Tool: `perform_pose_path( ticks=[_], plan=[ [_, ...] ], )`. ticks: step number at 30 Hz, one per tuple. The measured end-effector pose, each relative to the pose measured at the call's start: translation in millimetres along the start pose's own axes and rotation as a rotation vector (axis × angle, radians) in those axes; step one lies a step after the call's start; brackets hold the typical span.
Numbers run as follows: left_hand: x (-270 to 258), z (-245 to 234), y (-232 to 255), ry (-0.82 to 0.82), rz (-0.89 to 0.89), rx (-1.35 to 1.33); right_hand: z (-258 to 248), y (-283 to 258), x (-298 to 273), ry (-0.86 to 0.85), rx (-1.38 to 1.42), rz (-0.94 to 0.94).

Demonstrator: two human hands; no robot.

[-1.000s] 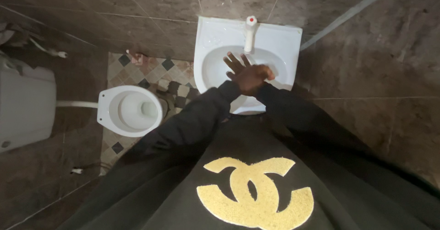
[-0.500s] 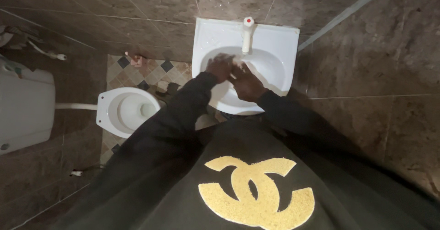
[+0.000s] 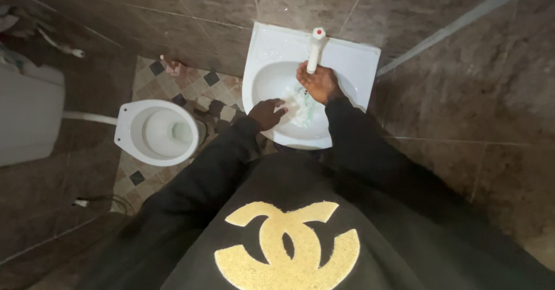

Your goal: The person scrubs a white wall-mounted sink with a soapy cloth, then rinses the sink and their hands under running water from the faucet. The person wipes the sink basin and surrounding surfaces, then rinses the cloth and hands.

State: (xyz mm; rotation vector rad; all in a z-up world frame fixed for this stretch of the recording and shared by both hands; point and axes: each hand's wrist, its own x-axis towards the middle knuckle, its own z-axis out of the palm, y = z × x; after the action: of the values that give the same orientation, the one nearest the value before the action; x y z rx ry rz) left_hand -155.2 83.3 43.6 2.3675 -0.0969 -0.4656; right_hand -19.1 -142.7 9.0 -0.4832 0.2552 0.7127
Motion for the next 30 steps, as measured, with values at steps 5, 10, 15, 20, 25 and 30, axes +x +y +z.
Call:
perform_pose_path(
  ticks=[5,10,15,20,25,30],
  plan=[
    [-20.9,-14.9,7.7,0.053,-0.019,-0.026,2.5,0.8,18.9,0.057,0.007,0.002],
    [-23.5,-22.9,0.3,0.025,-0.023,-0.030,-11.7,4.4,27.4,-0.026,0.041,0.044],
    [10.6,4.5,-43.5,0.032,0.101,-0.063,-26.3,15.0,7.5,-0.068,-0.010,0.102],
    [49.3,9.3,-60.1,-0.111,-0.168,-1.091,10.5,34.7,-41.6,-0.179,0.204,0.265],
    [58.1,7.0,-23.1,-0.357,-0.094,-1.370,106.5,21.2,-78.6,-0.343,0.060,0.255],
    [84.2,53.3,-11.8,-0.586,-0.036,-1.687,164.8,15.6,-96.2,-0.190,-0.428,0.055]
  ],
)
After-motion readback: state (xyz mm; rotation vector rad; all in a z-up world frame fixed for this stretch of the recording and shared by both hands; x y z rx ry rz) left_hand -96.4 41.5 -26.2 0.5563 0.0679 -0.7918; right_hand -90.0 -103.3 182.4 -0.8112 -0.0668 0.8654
